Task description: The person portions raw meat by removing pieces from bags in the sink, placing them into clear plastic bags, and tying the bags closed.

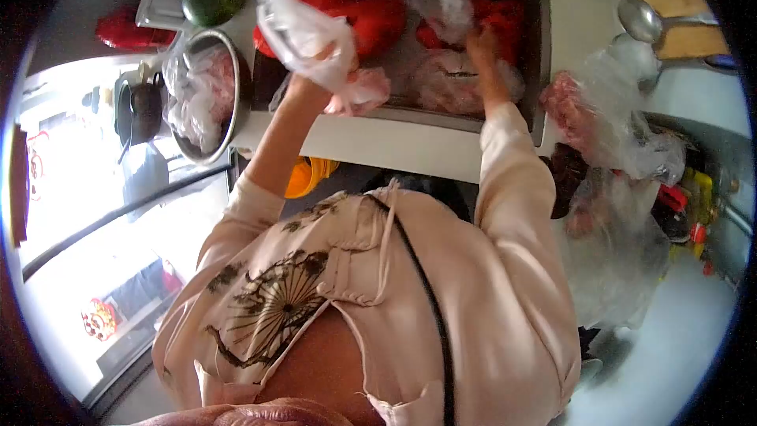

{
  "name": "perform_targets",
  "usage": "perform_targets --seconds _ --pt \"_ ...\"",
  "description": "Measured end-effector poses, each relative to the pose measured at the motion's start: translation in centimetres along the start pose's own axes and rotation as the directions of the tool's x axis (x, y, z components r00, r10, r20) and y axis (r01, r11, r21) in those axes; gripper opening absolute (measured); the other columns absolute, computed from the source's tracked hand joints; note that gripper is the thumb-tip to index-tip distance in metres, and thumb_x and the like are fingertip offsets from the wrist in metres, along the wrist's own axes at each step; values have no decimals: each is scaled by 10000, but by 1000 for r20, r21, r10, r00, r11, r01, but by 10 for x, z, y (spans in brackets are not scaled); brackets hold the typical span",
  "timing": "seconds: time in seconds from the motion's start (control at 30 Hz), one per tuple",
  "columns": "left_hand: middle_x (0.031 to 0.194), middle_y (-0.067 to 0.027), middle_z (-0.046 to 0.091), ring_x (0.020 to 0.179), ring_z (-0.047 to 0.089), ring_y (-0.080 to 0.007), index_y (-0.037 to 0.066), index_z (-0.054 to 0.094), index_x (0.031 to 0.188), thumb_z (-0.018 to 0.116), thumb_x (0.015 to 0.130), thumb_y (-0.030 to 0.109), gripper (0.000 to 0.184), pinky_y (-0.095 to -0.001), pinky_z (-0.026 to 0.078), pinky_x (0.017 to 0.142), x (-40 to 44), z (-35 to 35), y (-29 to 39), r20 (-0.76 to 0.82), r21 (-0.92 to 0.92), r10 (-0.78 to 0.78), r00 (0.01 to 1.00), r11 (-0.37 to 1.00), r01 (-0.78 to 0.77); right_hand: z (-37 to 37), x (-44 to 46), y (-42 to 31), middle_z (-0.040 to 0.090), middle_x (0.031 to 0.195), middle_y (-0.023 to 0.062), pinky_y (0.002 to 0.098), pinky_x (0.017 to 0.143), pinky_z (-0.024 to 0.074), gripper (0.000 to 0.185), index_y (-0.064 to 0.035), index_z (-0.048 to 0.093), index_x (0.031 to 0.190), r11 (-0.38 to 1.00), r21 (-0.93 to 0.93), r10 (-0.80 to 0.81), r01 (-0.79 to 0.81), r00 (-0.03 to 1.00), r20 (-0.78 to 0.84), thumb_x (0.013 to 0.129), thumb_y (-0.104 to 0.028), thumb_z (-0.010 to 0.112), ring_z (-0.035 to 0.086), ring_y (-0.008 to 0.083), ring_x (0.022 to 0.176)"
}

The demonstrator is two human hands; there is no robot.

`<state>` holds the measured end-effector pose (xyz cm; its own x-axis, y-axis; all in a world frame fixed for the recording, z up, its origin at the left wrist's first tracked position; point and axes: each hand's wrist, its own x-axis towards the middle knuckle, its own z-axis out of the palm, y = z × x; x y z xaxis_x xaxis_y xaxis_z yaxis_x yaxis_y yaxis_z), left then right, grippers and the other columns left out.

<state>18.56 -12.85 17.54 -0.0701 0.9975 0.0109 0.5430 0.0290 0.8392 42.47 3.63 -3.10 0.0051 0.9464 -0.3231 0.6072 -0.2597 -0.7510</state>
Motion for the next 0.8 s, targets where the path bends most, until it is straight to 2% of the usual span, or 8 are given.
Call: perform_targets --seconds 0.07,0.1,0.23,0.37,0.43,0.53,0.7,0.8 --pt "1008 -41 537 919 525 -152 65 514 1105 562 859 179 275 -310 437 823 4 30 -20 -138 -122 214 967 965 -231 -33 -33 -22 554 1166 95 305 903 378 351 -72 557 1164 950 213 -167 231 945 -281 848 -224 563 501 220 1082" --pt "1026 -42 544 940 529 -144 60 512 1117 581 845 166 300 -307 438 833 9 40 -23 -123 -502 118 985 849 -165 -52 -61 -45 570 1127 96 313 889 390 347 -66 555 1154 883 379 -217 277 957 -194 870 -265 535 522 206 1040" --pt "994 -57 614 908 563 -123 30 530 1107 653 768 124 372 -283 457 787 19 56 3 73 -268 140 987 956 -116 -121 -177 -128 601 1008 77 268 819 423 351 -49 537 1152 639 697 -528 324 845 91 883 -274 544 542 139 962" --pt "953 -76 640 874 592 -146 -18 581 990 702 715 106 324 -294 467 782 24 86 21 77 -323 -56 995 943 78 -137 -216 -135 580 984 79 303 749 470 565 -31 551 1058 706 271 -656 655 748 -100 630 -313 789 565 164 894" --pt "971 -91 643 915 606 -179 -11 571 1025 717 695 138 391 -311 465 816 32 103 8 218 -393 -82 973 905 164 -147 -229 -133 578 951 81 287 747 459 418 -14 566 1007 723 247 -630 645 763 -144 740 -300 713 560 150 850" --pt "1002 -102 636 959 604 -235 49 597 1031 719 663 180 408 -340 459 847 37 118 -5 333 -54 253 908 967 -249 -153 -246 -120 585 878 55 238 728 407 329 18 602 917 515 718 -537 468 829 -156 929 -285 474 518 109 785" --pt "1058 -137 605 966 588 -271 76 562 1095 715 654 232 491 -354 462 853 60 151 -3 376 -249 389 841 917 -312 -167 -242 -101 533 1181 187 414 895 451 461 -3 519 1058 353 918 -495 178 869 22 931 -428 394 516 268 1093" --pt "1058 -111 593 975 577 -223 52 540 1119 815 579 260 641 -335 453 871 37 134 42 364 26 411 836 893 -450 -181 -236 -106 540 1163 139 341 806 504 425 -43 526 1181 396 890 -480 225 877 -8 933 -371 418 563 216 1006"
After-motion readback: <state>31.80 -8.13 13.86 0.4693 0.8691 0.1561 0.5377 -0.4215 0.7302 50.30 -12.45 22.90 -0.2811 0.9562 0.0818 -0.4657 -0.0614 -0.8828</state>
